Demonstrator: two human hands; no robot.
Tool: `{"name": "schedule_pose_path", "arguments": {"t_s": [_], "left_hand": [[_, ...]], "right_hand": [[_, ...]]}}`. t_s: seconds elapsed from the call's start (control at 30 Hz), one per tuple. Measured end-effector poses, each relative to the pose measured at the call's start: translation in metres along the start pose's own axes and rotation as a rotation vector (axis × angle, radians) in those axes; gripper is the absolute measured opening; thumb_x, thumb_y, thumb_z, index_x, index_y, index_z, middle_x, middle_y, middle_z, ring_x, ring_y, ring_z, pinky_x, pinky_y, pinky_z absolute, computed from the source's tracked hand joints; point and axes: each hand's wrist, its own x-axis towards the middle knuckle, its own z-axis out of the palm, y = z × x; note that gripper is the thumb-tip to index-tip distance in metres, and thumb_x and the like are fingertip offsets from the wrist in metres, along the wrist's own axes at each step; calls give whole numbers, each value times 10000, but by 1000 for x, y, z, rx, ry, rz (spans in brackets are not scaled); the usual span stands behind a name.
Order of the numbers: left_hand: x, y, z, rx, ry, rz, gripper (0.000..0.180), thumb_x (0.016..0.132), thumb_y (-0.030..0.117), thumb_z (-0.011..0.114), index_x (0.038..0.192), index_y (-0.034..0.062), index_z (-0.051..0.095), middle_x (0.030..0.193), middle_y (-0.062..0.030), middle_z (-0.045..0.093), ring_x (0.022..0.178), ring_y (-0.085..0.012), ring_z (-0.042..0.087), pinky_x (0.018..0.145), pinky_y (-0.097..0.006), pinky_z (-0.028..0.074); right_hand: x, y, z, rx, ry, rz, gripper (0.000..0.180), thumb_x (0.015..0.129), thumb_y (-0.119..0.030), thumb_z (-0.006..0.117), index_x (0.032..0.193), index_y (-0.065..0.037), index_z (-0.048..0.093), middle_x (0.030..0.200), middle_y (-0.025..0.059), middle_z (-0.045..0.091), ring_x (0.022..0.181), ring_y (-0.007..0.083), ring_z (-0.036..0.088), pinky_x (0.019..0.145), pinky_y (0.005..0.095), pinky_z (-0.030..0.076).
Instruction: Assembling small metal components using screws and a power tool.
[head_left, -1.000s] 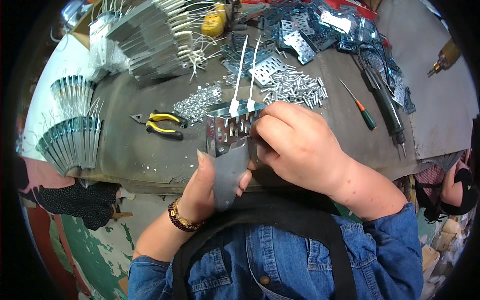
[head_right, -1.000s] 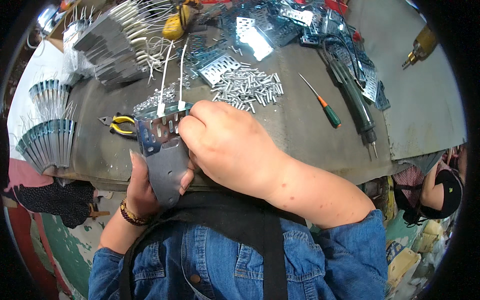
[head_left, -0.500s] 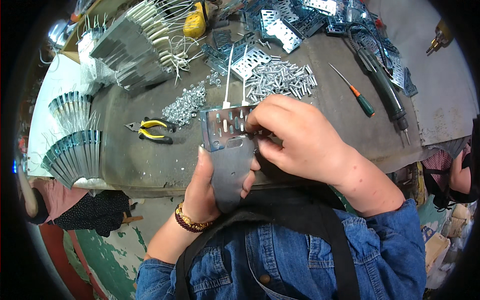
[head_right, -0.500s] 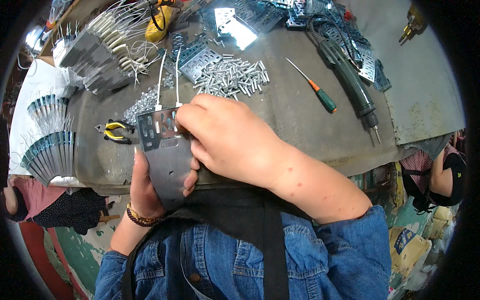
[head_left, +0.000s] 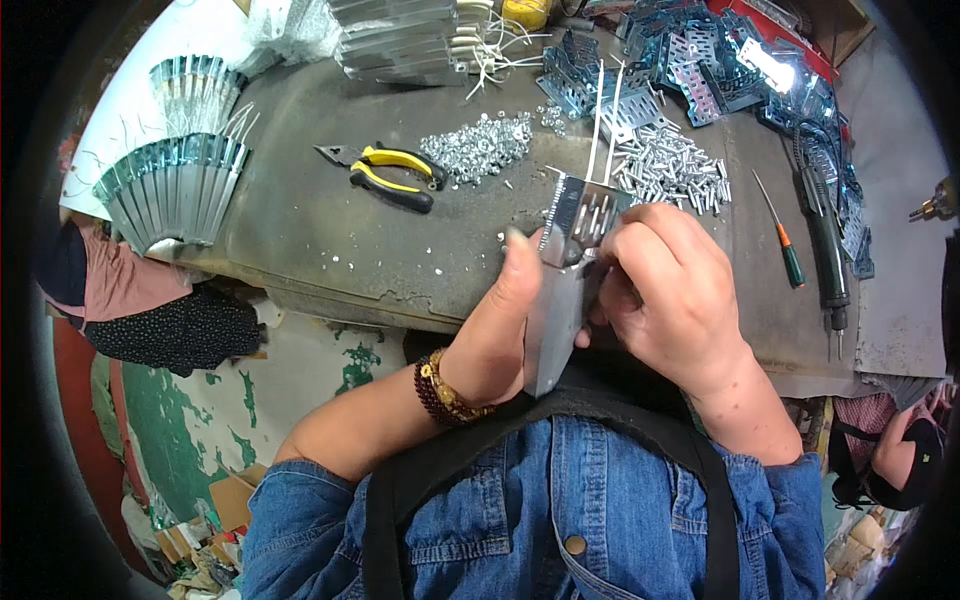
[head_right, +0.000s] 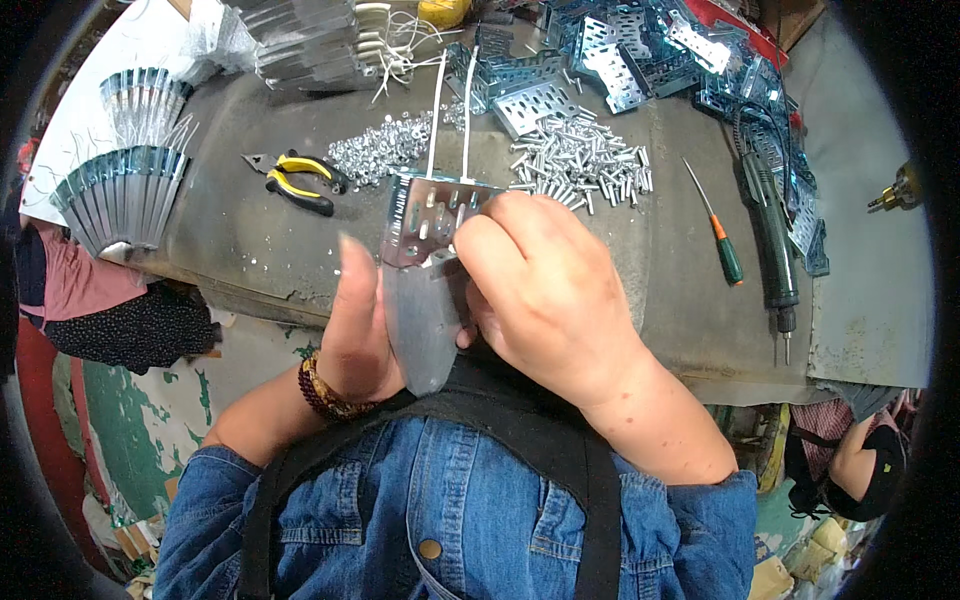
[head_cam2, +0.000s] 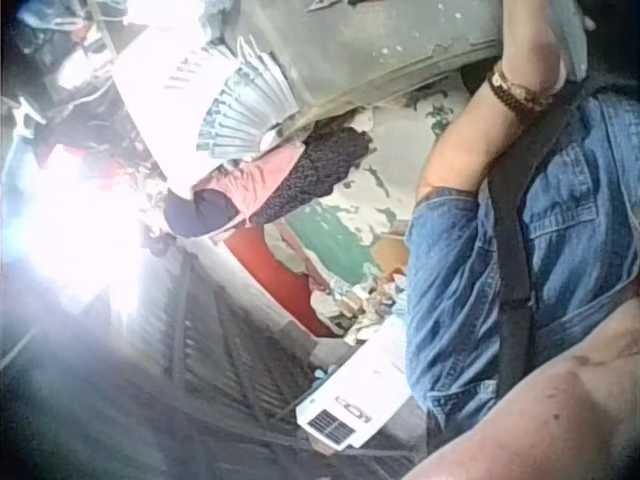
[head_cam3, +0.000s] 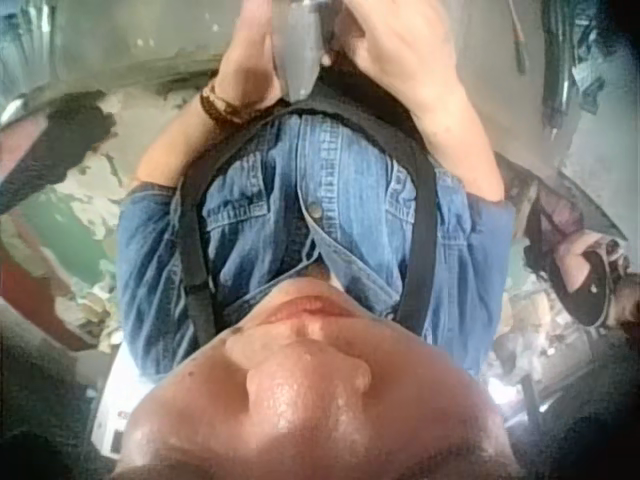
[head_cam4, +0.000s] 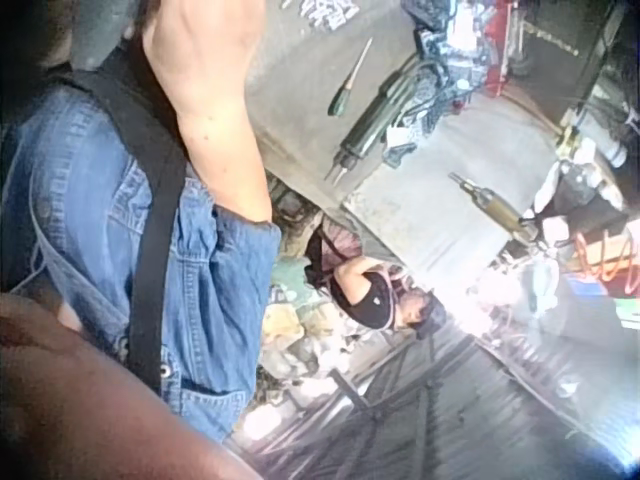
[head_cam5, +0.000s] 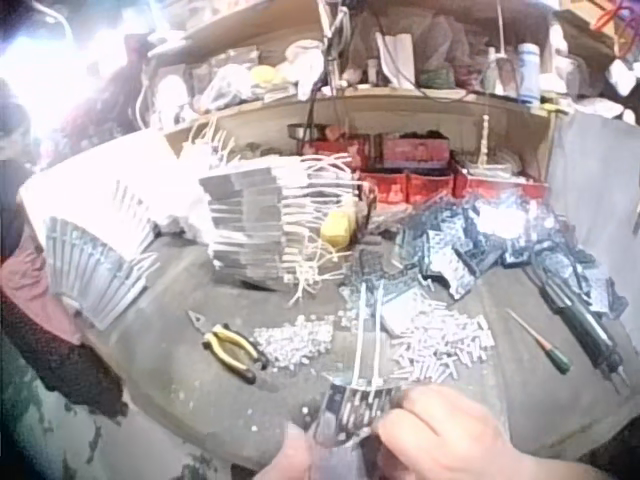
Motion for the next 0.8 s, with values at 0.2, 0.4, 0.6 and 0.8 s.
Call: {"name": "schedule_pose_path", "arguments": {"t_s": [0.2,0.4,0.6,0.8], "left_hand": [[6,10,0,73,16,-22,620,944,593,277,1165,60,504,940,-78,587,791,-151,557,665,-278,460],[3,20,12,64,41,-26,528,936,567,334,1095,104,530,887,-32,586,775,-128,541,624,-260,435],[10,22,-5,-133,50,-186,509,964,523,290,1105,101,537,857,-41,599,722,-156,577,569,-292,472],[11,30,-7,-168,25,-248,558,966,547,279,1112,80,549,842,-53,615,669,-172,607,516,-266,486]], "right_hand": [[13,6,-3,60,-184,-24,291,566,-62,689,796,-65,511,784,94,507,747,309,546,658,376,481],[17,-2,-11,-123,-229,-127,176,649,-148,639,763,-86,520,777,62,516,729,230,552,648,326,493],[14,9,2,-86,-322,-248,207,606,-49,630,761,-72,495,782,73,471,713,272,517,603,362,463],[27,9,-9,-84,-416,-298,216,628,-135,656,763,-74,499,792,72,480,724,253,531,614,356,472]]}}
